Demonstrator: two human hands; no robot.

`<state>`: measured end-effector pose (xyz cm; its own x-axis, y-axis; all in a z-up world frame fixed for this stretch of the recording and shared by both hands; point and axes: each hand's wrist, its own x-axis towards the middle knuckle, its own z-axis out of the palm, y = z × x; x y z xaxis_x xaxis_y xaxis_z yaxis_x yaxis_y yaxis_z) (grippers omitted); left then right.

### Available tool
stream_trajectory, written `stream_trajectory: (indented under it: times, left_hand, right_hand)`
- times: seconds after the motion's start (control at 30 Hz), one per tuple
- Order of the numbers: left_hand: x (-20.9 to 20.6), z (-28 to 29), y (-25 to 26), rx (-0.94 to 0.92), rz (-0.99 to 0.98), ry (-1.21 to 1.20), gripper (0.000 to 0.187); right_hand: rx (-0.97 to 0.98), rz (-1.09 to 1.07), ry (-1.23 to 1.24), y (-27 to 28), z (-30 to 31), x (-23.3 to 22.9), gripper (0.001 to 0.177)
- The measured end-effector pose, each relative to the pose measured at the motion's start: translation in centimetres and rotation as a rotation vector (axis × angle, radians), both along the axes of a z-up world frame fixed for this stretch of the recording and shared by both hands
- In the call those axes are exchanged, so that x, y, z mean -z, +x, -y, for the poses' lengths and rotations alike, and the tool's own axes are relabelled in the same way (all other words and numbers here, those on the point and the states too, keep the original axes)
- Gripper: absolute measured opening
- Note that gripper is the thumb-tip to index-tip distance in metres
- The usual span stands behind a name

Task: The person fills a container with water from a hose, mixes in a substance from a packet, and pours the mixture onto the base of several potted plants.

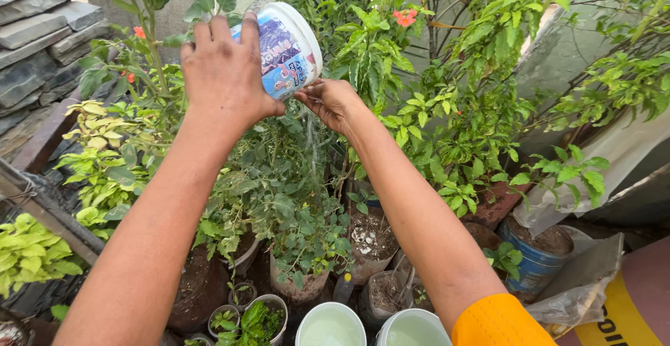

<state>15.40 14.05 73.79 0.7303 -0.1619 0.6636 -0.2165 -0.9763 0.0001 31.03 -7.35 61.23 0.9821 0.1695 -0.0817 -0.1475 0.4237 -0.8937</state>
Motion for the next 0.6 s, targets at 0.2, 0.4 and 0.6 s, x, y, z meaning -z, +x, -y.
stream_trajectory:
  times: [0.2, 0.4, 0.6]
  left_hand:
    - [0.2, 1.0, 0.5, 0.018, -0.011, -0.014, 0.129]
    - [0.3, 0.1, 0.9, 0.0, -0.003, 0.028, 0.13]
    - [-0.3, -1.9, 1.0, -0.025, 0.073, 0.031, 0.127]
  right_hand:
    - [0.084, -0.024, 0.007, 0.5, 1.4, 0.4, 0.019]
    - [0.015, -0.007, 0.03, 0.8, 0.1, 0.0, 0.018]
    - [-0.06, 0.038, 0.009, 1.5, -2.9, -1.6, 0.018]
